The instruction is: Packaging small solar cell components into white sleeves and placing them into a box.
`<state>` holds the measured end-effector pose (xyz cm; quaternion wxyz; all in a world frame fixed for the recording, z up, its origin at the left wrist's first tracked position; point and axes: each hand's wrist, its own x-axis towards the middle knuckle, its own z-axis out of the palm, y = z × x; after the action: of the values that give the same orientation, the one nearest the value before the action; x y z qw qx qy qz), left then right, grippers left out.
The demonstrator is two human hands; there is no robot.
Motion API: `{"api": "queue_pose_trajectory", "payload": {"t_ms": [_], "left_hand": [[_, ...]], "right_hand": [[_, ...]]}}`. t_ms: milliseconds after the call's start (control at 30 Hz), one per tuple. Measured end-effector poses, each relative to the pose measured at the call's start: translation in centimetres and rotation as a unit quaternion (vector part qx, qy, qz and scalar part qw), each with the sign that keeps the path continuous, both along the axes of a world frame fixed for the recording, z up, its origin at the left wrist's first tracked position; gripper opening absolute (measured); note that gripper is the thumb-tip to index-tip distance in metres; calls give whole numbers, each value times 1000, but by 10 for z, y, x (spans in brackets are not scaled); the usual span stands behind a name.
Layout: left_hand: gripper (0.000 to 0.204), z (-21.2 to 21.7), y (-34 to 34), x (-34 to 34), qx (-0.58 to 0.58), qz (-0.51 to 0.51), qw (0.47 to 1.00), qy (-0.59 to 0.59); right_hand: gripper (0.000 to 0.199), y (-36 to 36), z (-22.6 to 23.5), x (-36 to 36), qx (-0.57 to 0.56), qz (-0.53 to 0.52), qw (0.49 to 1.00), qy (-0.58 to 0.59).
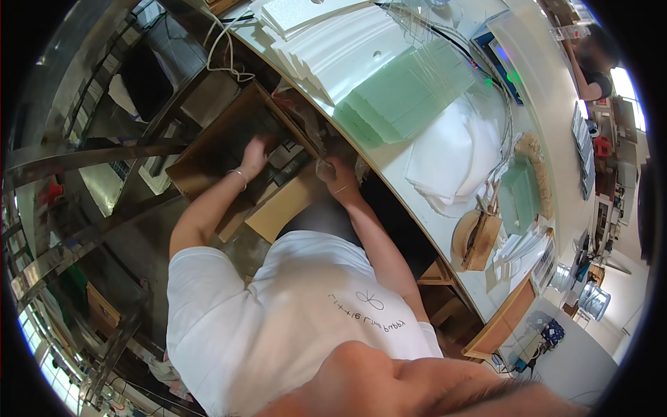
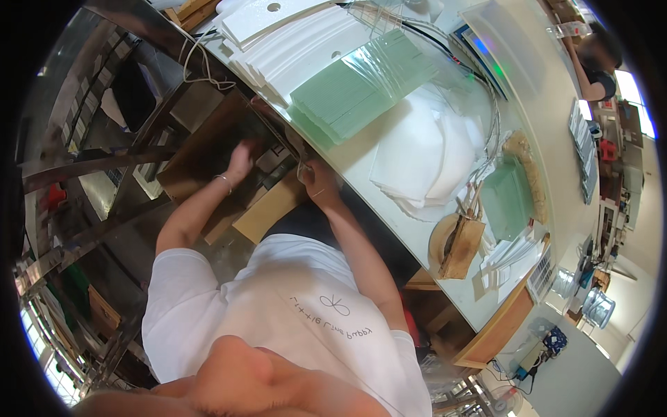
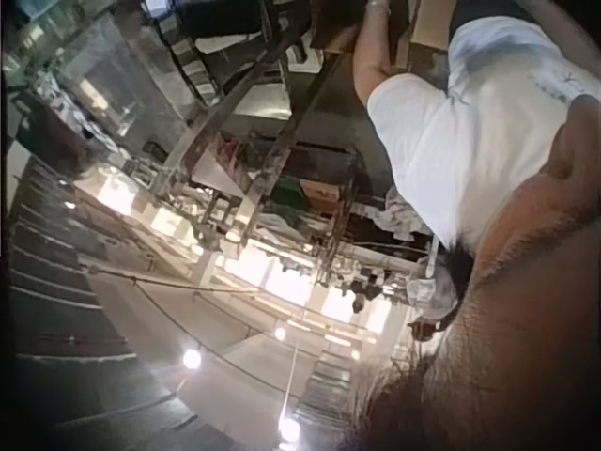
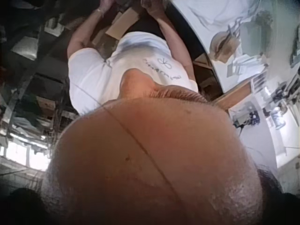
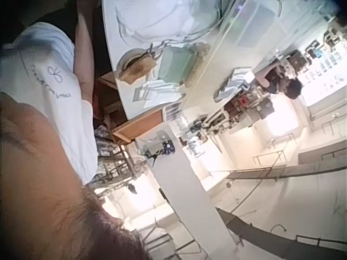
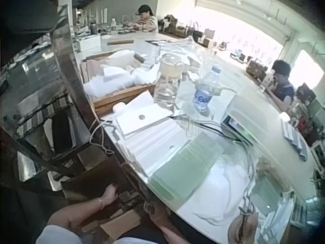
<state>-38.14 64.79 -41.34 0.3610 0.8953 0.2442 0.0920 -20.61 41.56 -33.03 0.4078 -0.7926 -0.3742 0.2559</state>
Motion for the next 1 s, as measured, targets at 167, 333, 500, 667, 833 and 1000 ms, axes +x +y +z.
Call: {"api": "queue_pose_trajectory", "payload": {"t_ms": [167,333,500,667,833,1000], "left_hand": [[41,117,-9,28,-104,135,978,-123],[56,171,-37,86,-378,70,900,-203],[36,174,-29,97,-318,-51,940,-116],[19,190,-8,80,-257,41,965,27],[17,181,-11,71,-133,69,988,-20],[17,22,-32,46,144,-182,939,254]], "right_hand": [[29,-3,7,3,-83,122,989,13],[23,7,30,-9,-46,207,974,-81],[21,2,23,-13,29,153,984,-83],[21,4,33,-10,-31,145,986,-76],[22,-1,25,-3,-21,25,997,-74],[20,2,23,1,50,-40,995,-80]]}}
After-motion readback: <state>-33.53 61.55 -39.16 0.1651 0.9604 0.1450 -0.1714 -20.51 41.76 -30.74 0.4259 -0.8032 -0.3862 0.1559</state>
